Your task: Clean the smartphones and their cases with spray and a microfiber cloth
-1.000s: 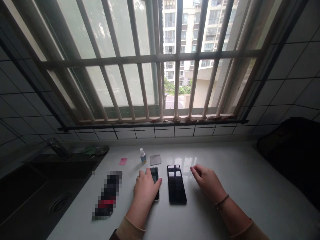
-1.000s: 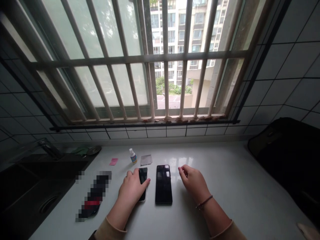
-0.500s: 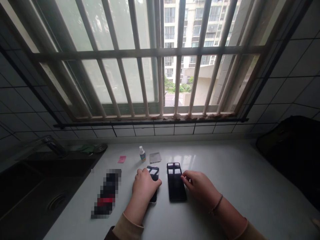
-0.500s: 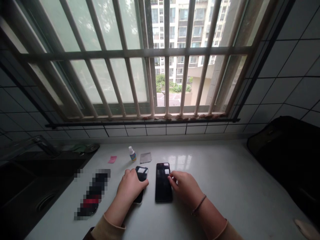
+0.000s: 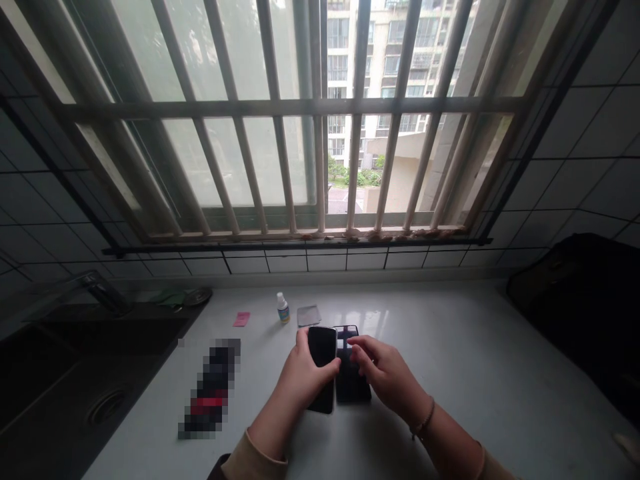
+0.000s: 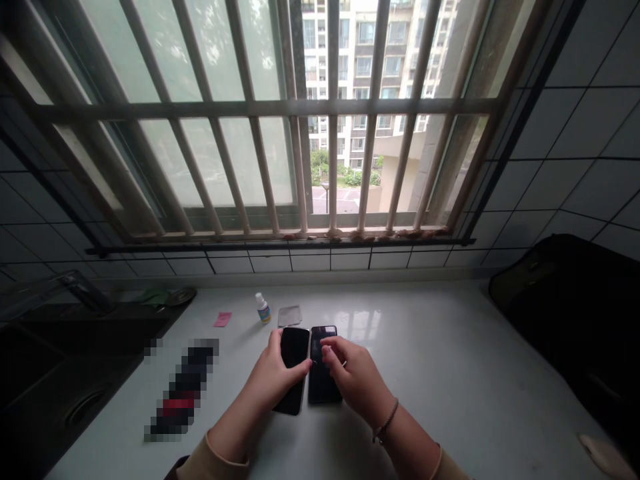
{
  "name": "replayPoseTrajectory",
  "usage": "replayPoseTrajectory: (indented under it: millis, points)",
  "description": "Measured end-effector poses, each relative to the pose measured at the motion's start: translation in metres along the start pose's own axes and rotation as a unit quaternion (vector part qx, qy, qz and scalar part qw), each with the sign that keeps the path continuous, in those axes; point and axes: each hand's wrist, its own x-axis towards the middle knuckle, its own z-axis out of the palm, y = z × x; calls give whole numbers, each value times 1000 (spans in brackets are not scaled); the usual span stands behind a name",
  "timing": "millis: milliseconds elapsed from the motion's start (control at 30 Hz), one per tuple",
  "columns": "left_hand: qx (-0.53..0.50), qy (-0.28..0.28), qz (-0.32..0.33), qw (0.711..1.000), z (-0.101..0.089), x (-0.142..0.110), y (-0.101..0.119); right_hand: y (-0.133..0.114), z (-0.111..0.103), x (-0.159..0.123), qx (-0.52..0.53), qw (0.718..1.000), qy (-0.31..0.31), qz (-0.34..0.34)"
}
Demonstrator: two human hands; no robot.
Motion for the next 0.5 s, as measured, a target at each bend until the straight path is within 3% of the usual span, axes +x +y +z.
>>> replayPoseTrajectory:
  millis: [133, 367, 500]
  points:
    - [2, 1, 85, 996, 11, -17, 11, 0, 18, 13, 139, 988, 35, 50]
    - [-29, 6, 133, 991, 4, -25, 19, -5, 26, 22, 126, 989, 68, 33]
    - [-128, -46, 136, 981, 5, -24, 20, -3, 23, 18, 130, 988, 69, 46]
